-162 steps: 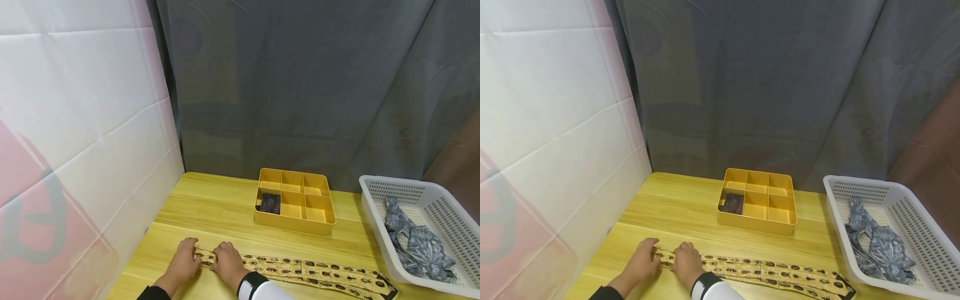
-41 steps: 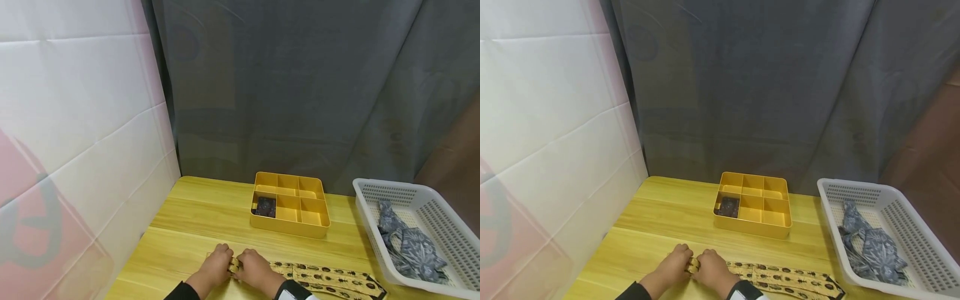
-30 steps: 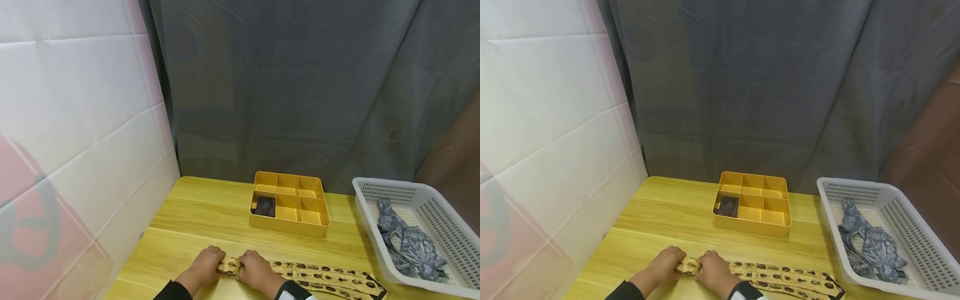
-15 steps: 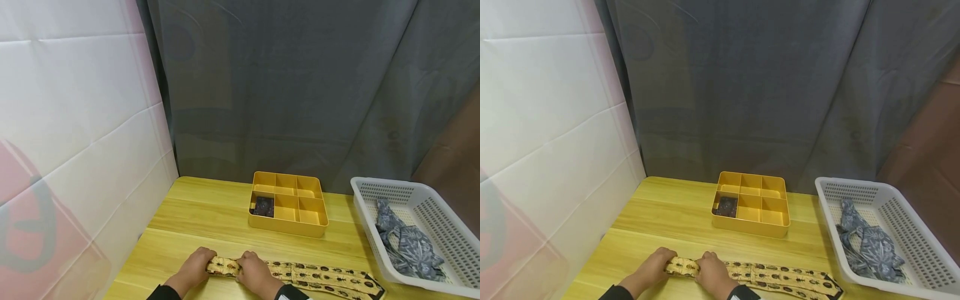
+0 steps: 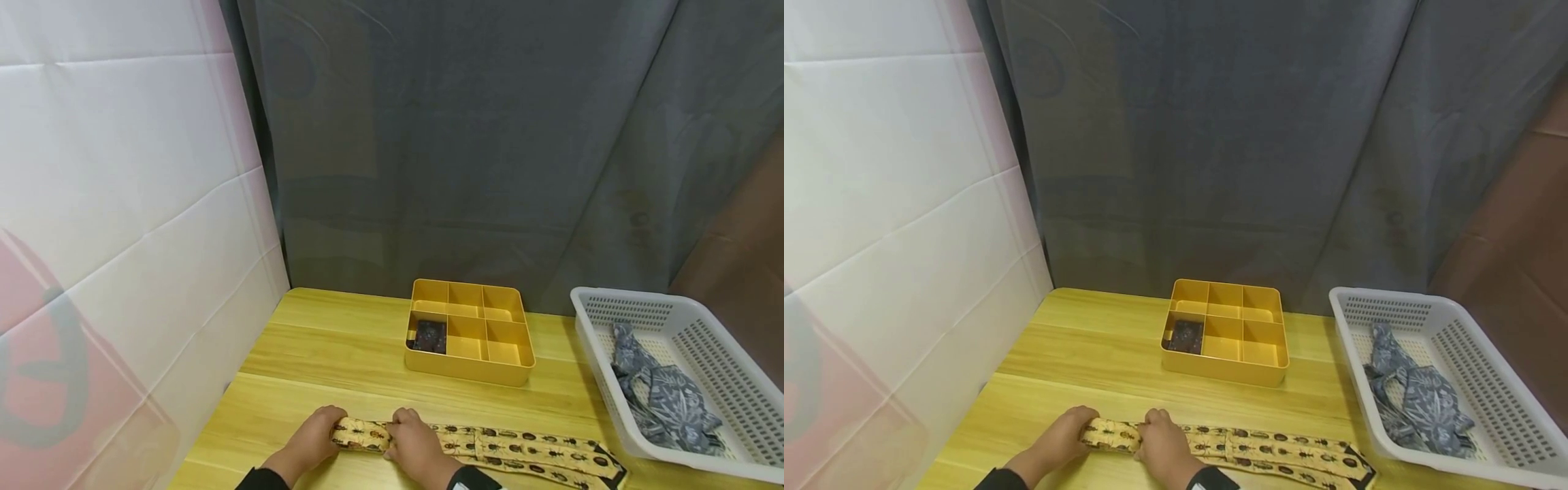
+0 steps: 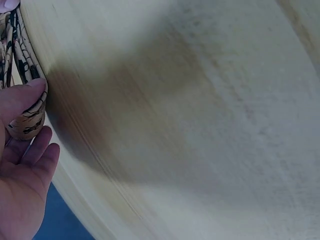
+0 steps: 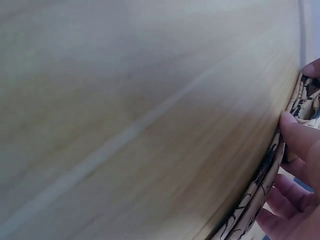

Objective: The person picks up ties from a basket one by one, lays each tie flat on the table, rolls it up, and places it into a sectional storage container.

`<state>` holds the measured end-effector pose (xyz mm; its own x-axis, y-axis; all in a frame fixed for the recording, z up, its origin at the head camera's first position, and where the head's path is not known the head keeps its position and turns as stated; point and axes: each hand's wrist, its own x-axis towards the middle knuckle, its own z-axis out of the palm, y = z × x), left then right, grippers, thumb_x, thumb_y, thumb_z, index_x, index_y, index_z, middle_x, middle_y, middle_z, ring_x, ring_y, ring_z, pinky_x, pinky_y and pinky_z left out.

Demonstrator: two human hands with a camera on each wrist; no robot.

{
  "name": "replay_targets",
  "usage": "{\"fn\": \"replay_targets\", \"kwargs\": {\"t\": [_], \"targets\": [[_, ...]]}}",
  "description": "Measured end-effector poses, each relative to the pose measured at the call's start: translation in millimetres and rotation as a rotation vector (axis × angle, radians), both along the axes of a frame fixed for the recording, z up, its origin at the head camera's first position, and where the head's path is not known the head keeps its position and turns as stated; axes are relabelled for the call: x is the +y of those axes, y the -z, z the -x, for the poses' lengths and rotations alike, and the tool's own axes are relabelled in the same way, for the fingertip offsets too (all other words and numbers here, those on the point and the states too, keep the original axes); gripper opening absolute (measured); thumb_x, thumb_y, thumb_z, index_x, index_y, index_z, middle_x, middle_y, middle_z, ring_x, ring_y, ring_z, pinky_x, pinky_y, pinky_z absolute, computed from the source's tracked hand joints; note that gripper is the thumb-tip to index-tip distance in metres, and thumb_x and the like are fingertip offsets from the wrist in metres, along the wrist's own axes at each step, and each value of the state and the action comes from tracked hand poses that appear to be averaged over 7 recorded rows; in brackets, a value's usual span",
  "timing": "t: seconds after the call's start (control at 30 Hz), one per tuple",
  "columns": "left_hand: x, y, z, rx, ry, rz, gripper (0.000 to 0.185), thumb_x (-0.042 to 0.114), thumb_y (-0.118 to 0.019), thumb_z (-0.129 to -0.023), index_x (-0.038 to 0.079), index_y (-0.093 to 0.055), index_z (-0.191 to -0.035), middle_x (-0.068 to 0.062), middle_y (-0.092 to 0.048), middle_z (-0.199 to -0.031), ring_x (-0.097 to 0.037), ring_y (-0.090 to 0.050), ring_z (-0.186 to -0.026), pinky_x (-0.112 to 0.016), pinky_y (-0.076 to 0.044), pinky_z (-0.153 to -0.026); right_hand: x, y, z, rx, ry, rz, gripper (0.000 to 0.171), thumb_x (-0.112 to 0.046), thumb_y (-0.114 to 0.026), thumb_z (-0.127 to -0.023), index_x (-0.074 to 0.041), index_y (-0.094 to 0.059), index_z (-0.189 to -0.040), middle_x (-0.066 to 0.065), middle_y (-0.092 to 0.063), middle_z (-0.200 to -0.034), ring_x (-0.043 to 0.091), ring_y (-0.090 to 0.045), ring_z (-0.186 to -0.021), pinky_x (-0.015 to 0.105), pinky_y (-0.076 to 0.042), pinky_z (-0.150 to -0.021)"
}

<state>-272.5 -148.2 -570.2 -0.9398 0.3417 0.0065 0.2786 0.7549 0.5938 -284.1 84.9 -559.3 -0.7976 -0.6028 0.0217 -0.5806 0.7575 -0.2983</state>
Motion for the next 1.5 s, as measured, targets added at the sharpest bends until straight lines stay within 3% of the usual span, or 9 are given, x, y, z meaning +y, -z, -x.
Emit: {"fn": "replay_targets", "kwargs": {"t": [0.27, 0.57, 0.73, 0.9, 1.13, 1.3, 1.5], "targets": [[-2, -5.2, -3.7, -0.011, -0.028, -0.040, 0.044, -0.011, -0.077, -0.071, -0.003, -0.060, -0.110, -0.012, -0.062, -0.106, -0.036, -0.060, -0.100, -0.043, -0.053, -0.082, -4, -6.4, 2.5, 0.014, -0.019, -0.054, 0.044, -0.031, -0.076, -0.081, -0.004, -0.070, -0.115, -0.003, -0.051, -0.095, 0.009, -0.043, -0.084, 0.017, -0.044, -0.061], [-7, -10.6, -4.7, -0.031, -0.019, -0.055, 0.042, -0.012, -0.077, -0.071, -0.004, -0.060, -0.108, -0.010, -0.061, -0.102, -0.033, -0.060, -0.095, -0.039, -0.054, -0.077, -10, -7.9, 2.7, 0.023, -0.033, -0.129, 0.042, -0.031, -0.073, -0.083, -0.004, -0.068, -0.115, -0.003, -0.047, -0.093, 0.008, -0.039, -0.082, 0.017, -0.044, -0.059], [-10, -24.0, -4.9, -0.060, -0.020, -0.122, 0.042, -0.017, -0.071, -0.072, -0.008, -0.057, -0.110, -0.007, -0.056, -0.095, -0.021, -0.053, -0.083, -0.034, -0.049, -0.065, -14, -8.0, 2.6, 0.026, -0.031, -0.117, 0.043, -0.031, -0.073, -0.083, -0.005, -0.068, -0.116, -0.002, -0.048, -0.094, 0.009, -0.041, -0.084, 0.017, -0.044, -0.059], [-3, -46.6, -6.9, -0.038, -0.029, -0.123, 0.041, -0.017, -0.072, -0.070, -0.005, -0.058, -0.106, -0.008, -0.058, -0.097, -0.023, -0.057, -0.088, -0.036, -0.052, -0.069, -21, -8.4, 1.6, 0.002, -0.020, -0.095, 0.040, -0.029, -0.075, -0.083, -0.005, -0.069, -0.115, -0.003, -0.046, -0.093, 0.009, -0.040, -0.083, 0.017, -0.043, -0.059], [12, -71.3, -11.2, 0.024, 0.018, -0.038, 0.039, -0.012, -0.077, -0.069, 0.002, -0.059, -0.101, -0.001, -0.058, -0.095, -0.015, -0.055, -0.086, -0.033, -0.050, -0.070, -32, -0.1, 1.3, -0.007, -0.008, -0.035, 0.034, -0.026, -0.077, -0.082, -0.008, -0.071, -0.110, -0.006, -0.046, -0.091, 0.008, -0.039, -0.081, 0.020, -0.046, -0.062], [30, -83.6, -14.8, 0.066, 0.079, 0.050, 0.035, -0.011, -0.077, -0.069, 0.008, -0.056, -0.090, 0.005, -0.051, -0.085, -0.008, -0.047, -0.077, -0.024, -0.046, -0.065, -38, 3.0, 1.1, -0.011, -0.019, 0.027, 0.024, -0.029, -0.078, -0.080, -0.011, -0.073, -0.096, -0.006, -0.049, -0.090, 0.008, -0.040, -0.079, 0.021, -0.046, -0.064], [54, -85.5, -15.7, 0.182, 0.107, 0.239, 0.033, -0.010, -0.076, -0.068, 0.009, -0.056, -0.085, 0.003, -0.051, -0.081, -0.010, -0.050, -0.077, -0.022, -0.047, -0.064, -30, 6.5, 4.8, -0.139, -0.023, 0.193, 0.037, -0.030, -0.079, -0.079, -0.011, -0.066, -0.108, -0.004, -0.055, -0.098, 0.010, -0.048, -0.087, 0.027, -0.051, -0.073]]}}
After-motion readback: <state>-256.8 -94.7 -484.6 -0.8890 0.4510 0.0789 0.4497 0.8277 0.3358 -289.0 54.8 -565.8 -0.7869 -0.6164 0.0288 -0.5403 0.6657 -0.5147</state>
